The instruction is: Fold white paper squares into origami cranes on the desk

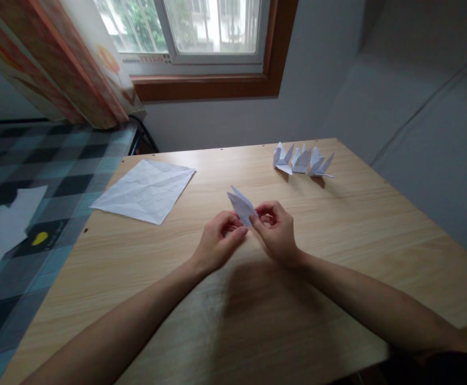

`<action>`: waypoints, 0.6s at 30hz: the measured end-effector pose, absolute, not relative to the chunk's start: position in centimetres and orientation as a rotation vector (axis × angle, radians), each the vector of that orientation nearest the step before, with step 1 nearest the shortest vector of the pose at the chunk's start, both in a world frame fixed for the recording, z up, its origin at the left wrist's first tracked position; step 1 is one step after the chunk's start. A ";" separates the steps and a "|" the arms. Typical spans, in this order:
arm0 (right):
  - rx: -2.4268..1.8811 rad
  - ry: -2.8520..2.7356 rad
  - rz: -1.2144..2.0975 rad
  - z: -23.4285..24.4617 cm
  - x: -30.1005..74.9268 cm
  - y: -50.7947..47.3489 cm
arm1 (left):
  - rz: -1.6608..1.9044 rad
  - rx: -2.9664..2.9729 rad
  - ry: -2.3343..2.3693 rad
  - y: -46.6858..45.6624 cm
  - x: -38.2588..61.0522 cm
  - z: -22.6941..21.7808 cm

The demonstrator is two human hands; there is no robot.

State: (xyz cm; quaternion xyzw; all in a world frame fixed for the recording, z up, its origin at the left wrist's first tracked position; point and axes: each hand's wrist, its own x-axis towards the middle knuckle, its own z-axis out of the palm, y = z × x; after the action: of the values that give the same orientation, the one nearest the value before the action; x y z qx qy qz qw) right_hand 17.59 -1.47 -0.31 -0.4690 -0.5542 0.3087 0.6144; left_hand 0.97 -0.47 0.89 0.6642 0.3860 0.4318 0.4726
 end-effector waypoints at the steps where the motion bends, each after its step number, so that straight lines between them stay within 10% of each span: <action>1: -1.044 -1.339 0.673 -0.2 17.5 -1.7 | 1.019 1.624 0.890 -0.6 1.0 0.8; 18: -0.818 -1.405 1.162 -0.8 17.7 -1.1 | 1.033 1.450 0.840 -0.2 0.7 0.1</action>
State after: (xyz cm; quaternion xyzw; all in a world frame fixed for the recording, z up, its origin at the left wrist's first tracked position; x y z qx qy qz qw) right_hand 17.69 -1.12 -0.82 -0.3442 -0.5914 0.4889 0.5411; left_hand 0.71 -0.17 0.14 0.6137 0.3554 0.4369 0.5534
